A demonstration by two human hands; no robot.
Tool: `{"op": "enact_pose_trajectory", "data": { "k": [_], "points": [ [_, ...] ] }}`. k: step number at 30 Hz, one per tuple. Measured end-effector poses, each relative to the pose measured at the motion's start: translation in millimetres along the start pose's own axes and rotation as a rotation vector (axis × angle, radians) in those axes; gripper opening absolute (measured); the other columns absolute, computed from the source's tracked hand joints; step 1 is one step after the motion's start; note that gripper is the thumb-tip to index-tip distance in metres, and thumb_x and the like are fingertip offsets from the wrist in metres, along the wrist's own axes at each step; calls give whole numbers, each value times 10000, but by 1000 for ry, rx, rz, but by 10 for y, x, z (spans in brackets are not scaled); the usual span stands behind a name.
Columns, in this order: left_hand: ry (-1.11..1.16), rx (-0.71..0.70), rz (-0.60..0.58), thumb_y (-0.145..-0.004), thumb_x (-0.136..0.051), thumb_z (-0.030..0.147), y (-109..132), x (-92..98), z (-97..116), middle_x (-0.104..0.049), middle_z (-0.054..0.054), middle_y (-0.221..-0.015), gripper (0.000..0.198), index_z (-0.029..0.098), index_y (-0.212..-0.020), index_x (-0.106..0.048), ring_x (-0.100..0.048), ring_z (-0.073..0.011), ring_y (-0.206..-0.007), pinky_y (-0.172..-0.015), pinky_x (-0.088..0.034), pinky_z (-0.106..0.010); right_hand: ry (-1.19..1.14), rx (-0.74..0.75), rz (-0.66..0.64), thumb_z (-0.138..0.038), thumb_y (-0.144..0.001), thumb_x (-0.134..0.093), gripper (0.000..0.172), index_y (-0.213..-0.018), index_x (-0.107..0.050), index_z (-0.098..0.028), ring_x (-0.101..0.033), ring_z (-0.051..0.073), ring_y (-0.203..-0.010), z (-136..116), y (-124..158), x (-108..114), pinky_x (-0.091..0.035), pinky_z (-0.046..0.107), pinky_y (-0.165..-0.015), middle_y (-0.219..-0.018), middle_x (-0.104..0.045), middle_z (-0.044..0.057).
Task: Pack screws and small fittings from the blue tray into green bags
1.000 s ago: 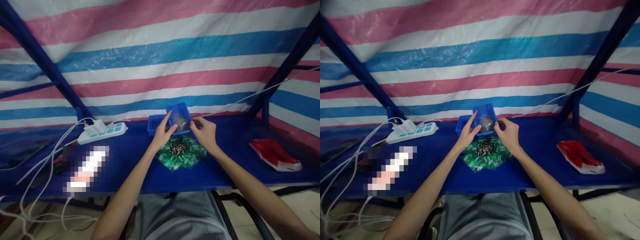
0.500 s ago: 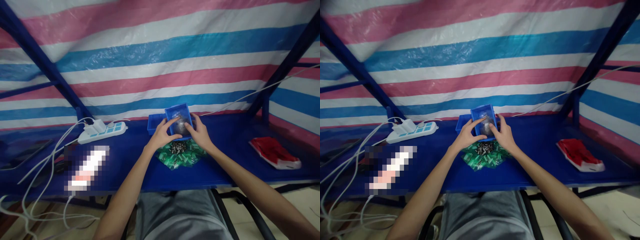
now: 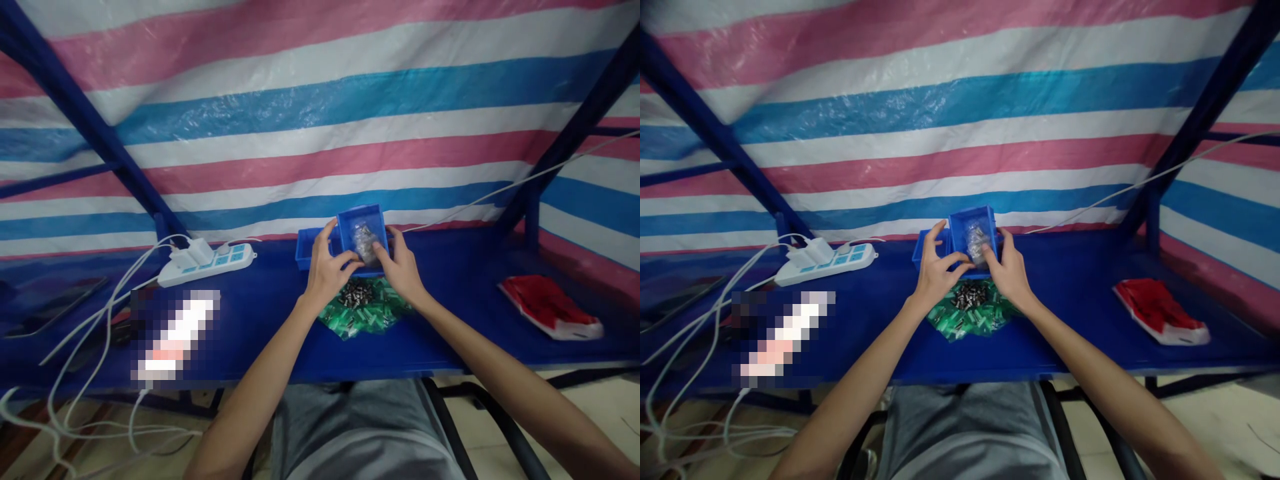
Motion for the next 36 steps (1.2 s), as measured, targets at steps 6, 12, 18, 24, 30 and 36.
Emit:
{"op": "enact_pose_trajectory", "data": {
  "k": [6,12,18,24,30,36],
  "points": [
    [47,59,-43,-933,-615,444,-49,48,40,-674,-66,-1108,256,223,-846,-710,-580,-256,-1138,-1007,-449,-451,2,-13,26,-534,-936,-494,552,-1385,-448,-216,-683,263,-885,24,-26,24,-541,381,-802,-1099,-707,109],
    [457,286,-240,-947,-577,424,-124,109,-106,-687,-25,-832,256,183,-911,-656,-647,-168,-774,-734,-512,-293,52,19,60,-508,-919,-511,568,-1392,-424,-206,-670,282,-943,55,-58,54,-528,419,-854,-1186,-675,130],
    [575,314,-765,-862,-682,340,-39,97,-256,-694,-18,-789,213,208,-1029,-670,-663,-165,-721,-679,-519,-280,102,83,63,-485,-912,-502,605,-1423,-373,-189,-659,302,-1010,70,-65,63,-512,447,-912,-1239,-651,148],
    [231,69,-443,-815,-755,432,-87,125,-134,-665,-55,-995,284,210,-978,-687,-648,-219,-949,-861,-524,-364,116,130,61,-523,-935,-493,610,-1438,-344,-213,-659,317,-1042,83,-38,24,-528,469,-905,-1256,-647,150],
    [106,-79,-274,-898,-677,384,-35,-38,89,-582,-103,-1198,434,201,-1277,-573,-572,-255,-1131,-968,-497,-430,109,149,46,-595,-946,-464,646,-1457,-318,-226,-655,339,-1080,53,15,-42,-535,512,-905,-1300,-622,164],
    [188,-108,-312,-1014,-489,267,-11,-80,134,-684,-34,-1020,163,195,-1004,-635,-619,-188,-956,-945,-454,-377,91,116,44,-611,-941,-462,650,-1452,-325,-233,-650,338,-1099,4,21,-25,-523,503,-930,-1315,-612,156]
  ]
}}
Point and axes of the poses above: each hand's wrist, its own y-axis away from the middle knuckle, its own x-axis out of the back of the hand, z = x × y, the point moved 2 cm from there along -y, towards the middle knuckle
